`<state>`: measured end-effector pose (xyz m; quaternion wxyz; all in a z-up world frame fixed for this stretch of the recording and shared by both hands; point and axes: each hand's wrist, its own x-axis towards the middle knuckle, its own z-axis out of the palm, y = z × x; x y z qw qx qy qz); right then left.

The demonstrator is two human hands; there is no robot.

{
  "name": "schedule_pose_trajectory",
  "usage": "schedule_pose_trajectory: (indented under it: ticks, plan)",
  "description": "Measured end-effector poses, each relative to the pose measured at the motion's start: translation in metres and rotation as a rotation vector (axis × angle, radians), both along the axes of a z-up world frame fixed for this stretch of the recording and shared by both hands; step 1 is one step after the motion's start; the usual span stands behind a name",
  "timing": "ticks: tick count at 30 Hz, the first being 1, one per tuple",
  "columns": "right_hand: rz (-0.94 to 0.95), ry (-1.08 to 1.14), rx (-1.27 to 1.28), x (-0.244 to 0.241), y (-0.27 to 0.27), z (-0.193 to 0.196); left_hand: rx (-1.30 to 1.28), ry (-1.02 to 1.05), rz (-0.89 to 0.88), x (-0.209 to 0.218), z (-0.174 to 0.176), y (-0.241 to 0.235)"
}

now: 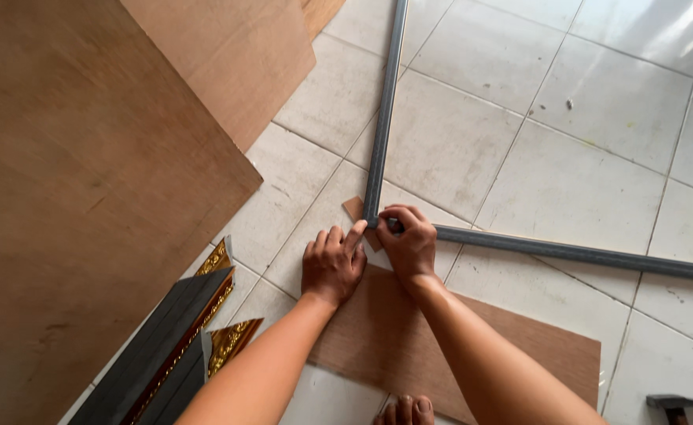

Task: The person assembles a metal frame on the floor by inserting small metal pieces into the corners and securing them with a hammer. They also apply glue to the joints and use a green plastic bottle to pour small metal pieces into their hand.

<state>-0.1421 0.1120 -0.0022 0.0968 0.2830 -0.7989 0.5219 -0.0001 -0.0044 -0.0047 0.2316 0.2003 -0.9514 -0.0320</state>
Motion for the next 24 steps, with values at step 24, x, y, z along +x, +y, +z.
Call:
schedule_pose_trajectory:
  ticks: [24]
  plan:
    - [0.007, 0.047, 0.024, 0.003, 0.0, -0.003, 0.032, -0.015, -0.002, 0.003, 0.002, 0.001]
